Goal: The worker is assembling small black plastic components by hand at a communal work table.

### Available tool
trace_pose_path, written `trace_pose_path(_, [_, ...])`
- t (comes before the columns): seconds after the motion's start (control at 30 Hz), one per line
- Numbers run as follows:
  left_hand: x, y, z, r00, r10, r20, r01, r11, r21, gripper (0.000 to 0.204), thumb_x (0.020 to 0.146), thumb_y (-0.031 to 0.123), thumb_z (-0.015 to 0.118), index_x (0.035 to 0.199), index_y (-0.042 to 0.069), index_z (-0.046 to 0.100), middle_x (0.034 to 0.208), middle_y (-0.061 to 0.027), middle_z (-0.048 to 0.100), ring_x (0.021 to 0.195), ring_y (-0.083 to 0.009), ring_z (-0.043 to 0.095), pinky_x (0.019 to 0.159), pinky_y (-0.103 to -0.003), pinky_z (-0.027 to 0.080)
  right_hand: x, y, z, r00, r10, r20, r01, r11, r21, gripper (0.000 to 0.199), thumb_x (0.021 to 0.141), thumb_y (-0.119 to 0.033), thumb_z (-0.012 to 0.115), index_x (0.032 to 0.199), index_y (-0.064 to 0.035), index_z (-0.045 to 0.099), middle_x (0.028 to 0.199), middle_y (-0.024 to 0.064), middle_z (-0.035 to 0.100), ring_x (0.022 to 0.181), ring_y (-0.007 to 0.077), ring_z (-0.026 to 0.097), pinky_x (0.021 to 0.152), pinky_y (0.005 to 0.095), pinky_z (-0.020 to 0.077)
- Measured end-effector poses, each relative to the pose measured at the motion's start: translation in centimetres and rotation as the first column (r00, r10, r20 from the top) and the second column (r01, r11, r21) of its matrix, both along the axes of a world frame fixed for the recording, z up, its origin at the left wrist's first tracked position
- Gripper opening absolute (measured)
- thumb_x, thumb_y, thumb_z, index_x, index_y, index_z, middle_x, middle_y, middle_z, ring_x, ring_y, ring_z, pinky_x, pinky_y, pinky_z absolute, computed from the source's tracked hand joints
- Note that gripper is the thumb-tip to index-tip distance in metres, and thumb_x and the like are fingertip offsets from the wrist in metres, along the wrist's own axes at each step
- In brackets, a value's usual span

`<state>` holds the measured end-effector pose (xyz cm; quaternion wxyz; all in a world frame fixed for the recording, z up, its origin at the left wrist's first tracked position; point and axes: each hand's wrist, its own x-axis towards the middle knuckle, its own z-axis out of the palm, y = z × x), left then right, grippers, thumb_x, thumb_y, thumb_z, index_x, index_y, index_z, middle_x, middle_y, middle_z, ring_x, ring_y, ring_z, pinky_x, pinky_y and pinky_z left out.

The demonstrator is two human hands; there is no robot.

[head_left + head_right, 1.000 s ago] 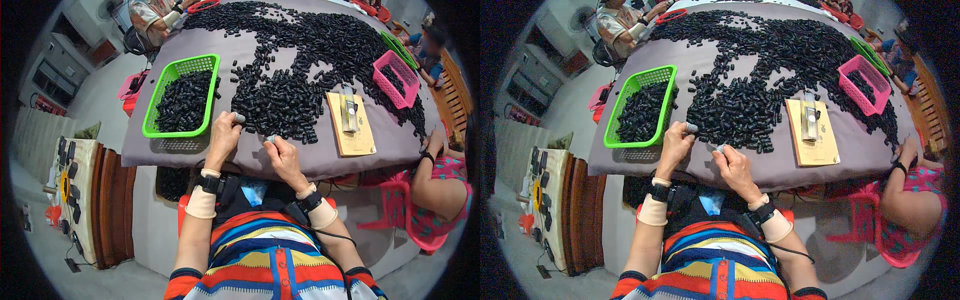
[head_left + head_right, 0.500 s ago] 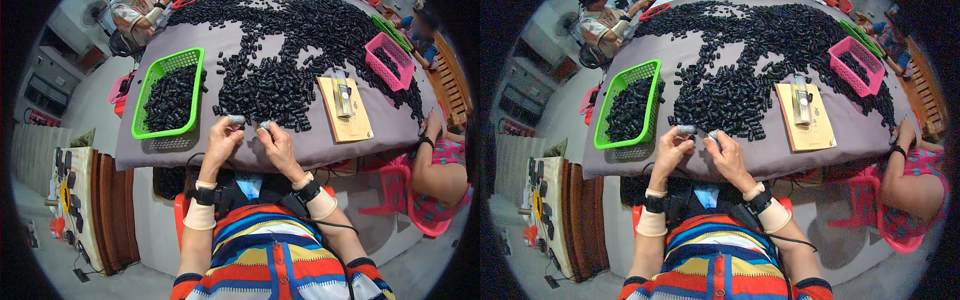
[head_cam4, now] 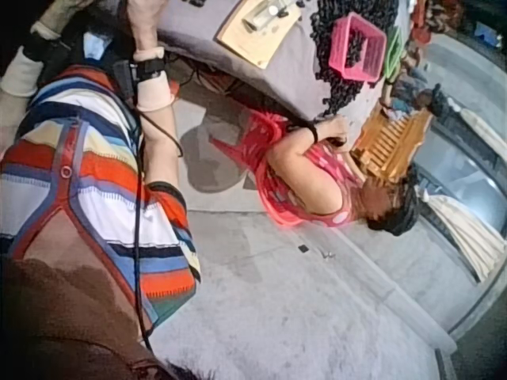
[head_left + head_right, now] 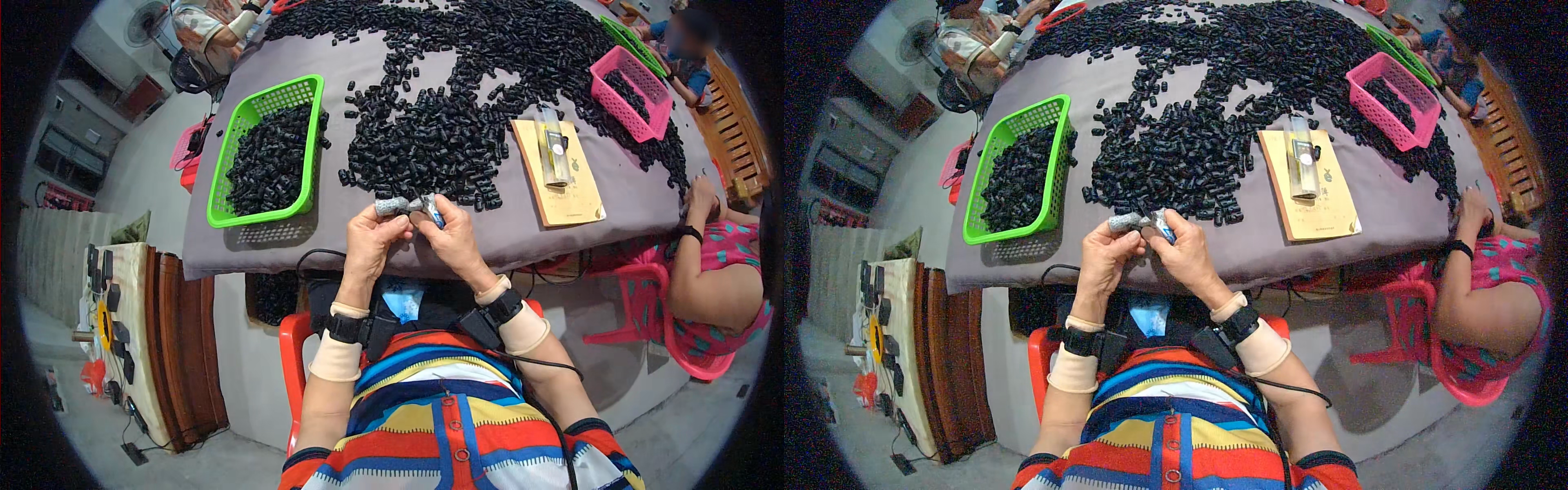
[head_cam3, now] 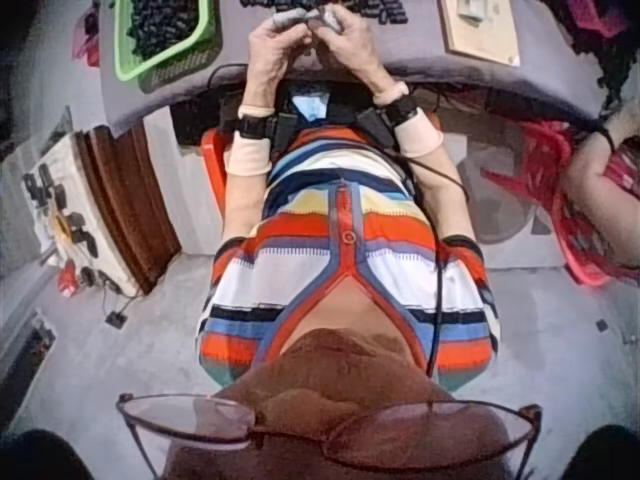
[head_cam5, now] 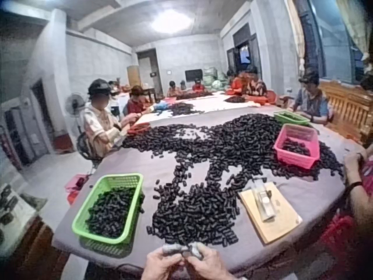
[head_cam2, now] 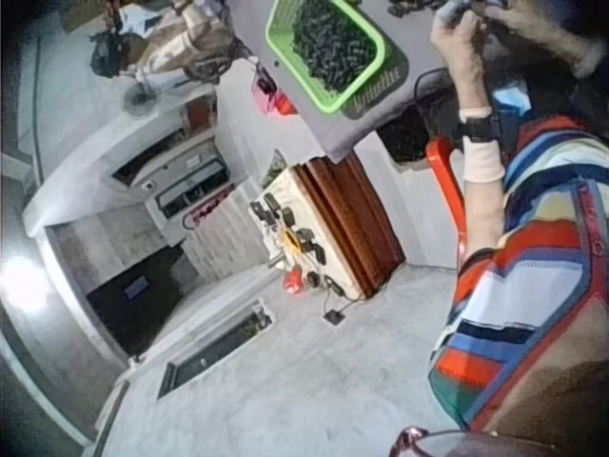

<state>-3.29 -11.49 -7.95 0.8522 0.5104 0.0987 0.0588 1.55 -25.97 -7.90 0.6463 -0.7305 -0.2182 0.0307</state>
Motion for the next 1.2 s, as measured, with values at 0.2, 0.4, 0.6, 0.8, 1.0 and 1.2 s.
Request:
trace_pose_path(0.2, [0.3, 0.4, -0.7, 1.000, -0.015, 0.010, 0.017, 0.989, -0.149, 0.020, 0.086, 0.003, 0.059, 0.105, -0.002, 0.059, 0.087, -0.0086, 0.064, 0.069, -0.0137, 0.062, 0.061, -0.023, 0.053, 0.0, 0.4, -0.2, 1.000, -0.015, 0.007, 0.014, 0.996, 0.092, 0.016, 0.078, -0.011, 0.065, 0.081, -0.0015, 0.053, 0.069, 0.0073, 0.060, 0.061, 0.0107, 0.054, 0.054, 0.0300, 0.0427])
trace_pose_path(0.4, [0.1, 1.4, -1.6, 0.999, -0.045, 0.019, 0.049, 0.960, -0.276, 0.020, 0.089, 0.008, 0.056, 0.108, 0.000, 0.059, 0.089, -0.0069, 0.063, 0.071, -0.0123, 0.059, 0.061, -0.023, 0.050, -0.3, -0.1, 1.2, 0.999, 0.039, 0.014, -0.039, 0.998, -0.045, 0.023, 0.083, -0.023, 0.063, 0.081, -0.0024, 0.054, 0.071, 0.0122, 0.060, 0.061, 0.0219, 0.058, 0.055, 0.0334, 0.0434])
trace_pose_path(0.6, [-0.1, 1.9, -2.2, 0.995, -0.089, 0.054, 0.101, 0.948, -0.302, 0.023, 0.090, 0.008, 0.055, 0.112, 0.002, 0.058, 0.091, -0.0055, 0.063, 0.071, -0.0111, 0.057, 0.064, -0.023, 0.049, -0.7, 0.4, 0.6, 0.963, 0.030, 0.269, 0.001, 0.993, -0.116, 0.019, 0.085, -0.021, 0.058, 0.078, -0.0036, 0.053, 0.071, 0.0137, 0.057, 0.065, 0.0331, 0.057, 0.054, 0.0383, 0.0433])
trace_pose_path(0.8, [-0.1, 1.9, -1.8, 0.994, -0.098, 0.044, 0.107, 0.945, -0.311, 0.028, 0.087, 0.005, 0.056, 0.115, 0.001, 0.056, 0.091, -0.0052, 0.062, 0.071, -0.0105, 0.057, 0.063, -0.022, 0.048, -1.0, 0.7, 0.6, 0.927, 0.048, 0.373, 0.037, 0.975, -0.217, 0.021, 0.085, -0.021, 0.058, 0.073, -0.0047, 0.051, 0.067, 0.0117, 0.053, 0.062, 0.0317, 0.056, 0.052, 0.0406, 0.0417])
trace_pose_path(1.0, [-0.1, 1.9, -2.0, 0.991, -0.119, 0.063, 0.133, 0.941, -0.312, 0.030, 0.086, 0.003, 0.058, 0.116, 0.001, 0.056, 0.091, -0.0046, 0.062, 0.071, -0.0099, 0.057, 0.062, -0.021, 0.047, -1.0, 0.7, 0.6, 0.924, 0.032, 0.382, 0.052, 0.976, -0.209, 0.021, 0.085, -0.020, 0.058, 0.072, -0.0051, 0.052, 0.067, 0.0109, 0.053, 0.061, 0.0306, 0.056, 0.051, 0.0398, 0.0414])
trace_pose_path(1.2, [-0.1, 1.6, -1.4, 0.993, -0.114, 0.036, 0.119, 0.950, -0.288, 0.029, 0.087, 0.004, 0.056, 0.116, 0.001, 0.056, 0.090, -0.0044, 0.063, 0.069, -0.0094, 0.056, 0.060, -0.021, 0.046, -1.1, 0.7, 0.7, 0.923, 0.022, 0.383, 0.074, 0.969, -0.234, 0.022, 0.085, -0.021, 0.058, 0.072, -0.0050, 0.052, 0.067, 0.0109, 0.054, 0.060, 0.0307, 0.056, 0.050, 0.0397, 0.0416])
